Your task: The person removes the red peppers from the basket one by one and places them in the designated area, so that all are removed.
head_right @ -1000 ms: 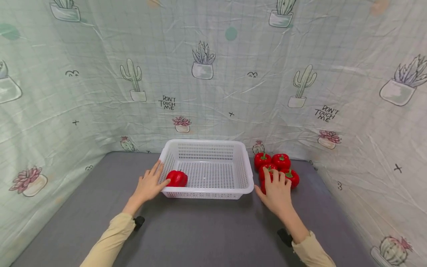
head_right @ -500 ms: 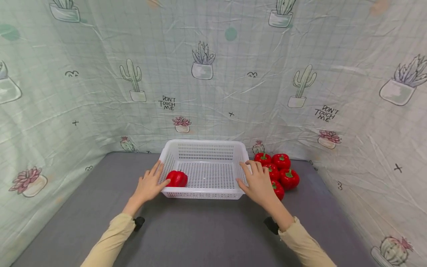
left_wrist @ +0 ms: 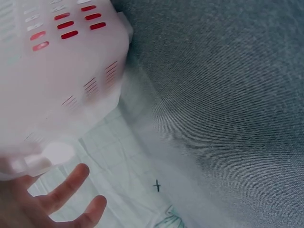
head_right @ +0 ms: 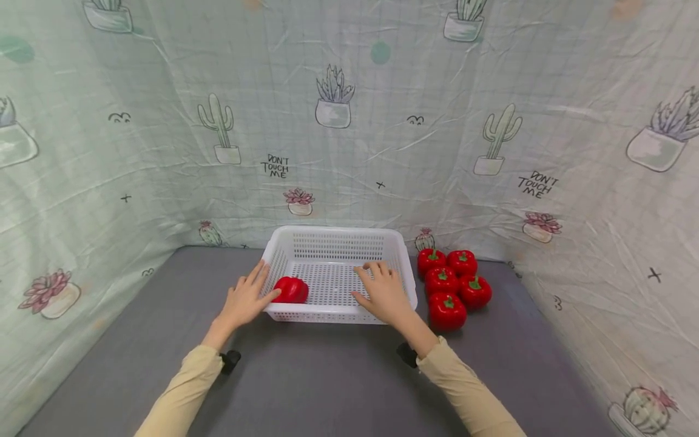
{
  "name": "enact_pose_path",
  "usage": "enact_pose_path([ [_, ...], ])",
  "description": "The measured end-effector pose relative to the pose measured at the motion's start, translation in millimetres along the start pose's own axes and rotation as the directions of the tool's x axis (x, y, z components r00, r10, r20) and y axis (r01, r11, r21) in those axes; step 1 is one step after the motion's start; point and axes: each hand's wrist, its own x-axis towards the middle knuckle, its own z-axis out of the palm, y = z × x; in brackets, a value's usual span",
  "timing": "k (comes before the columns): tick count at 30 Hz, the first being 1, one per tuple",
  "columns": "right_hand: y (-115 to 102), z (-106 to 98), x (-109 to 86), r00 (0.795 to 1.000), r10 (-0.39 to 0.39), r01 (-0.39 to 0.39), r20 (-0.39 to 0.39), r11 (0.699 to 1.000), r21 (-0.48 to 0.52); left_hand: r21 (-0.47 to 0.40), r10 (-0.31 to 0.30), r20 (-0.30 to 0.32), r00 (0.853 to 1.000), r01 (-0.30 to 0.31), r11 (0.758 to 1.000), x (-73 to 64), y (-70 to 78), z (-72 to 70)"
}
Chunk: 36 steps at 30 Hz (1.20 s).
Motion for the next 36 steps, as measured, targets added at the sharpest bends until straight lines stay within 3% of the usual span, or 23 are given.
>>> enact_pose_path([
  [6, -19.4, 16.6, 16.7, 0.998, -0.005, 0.004, 0.064, 1.000, 0.011, -0.023, -0.022, -0.027, 0.999, 0.021, 1.000, 0.3, -2.0, -2.9],
  [19, -49.9, 43.2, 50.1, 0.984, 0.011, -0.016, 0.177, 1.000, 0.026, -0.040, -0.040, -0.074, 0.996, 0.037, 0.999, -0.5, -3.5, 5.1],
  [36, -74.5, 68.5, 82.4, 0.959, 0.013, -0.027, 0.282, 0.999, 0.045, -0.044, -0.060, -0.059, 0.996, 0.057, 0.997, 0.5, -3.4, 5.8],
])
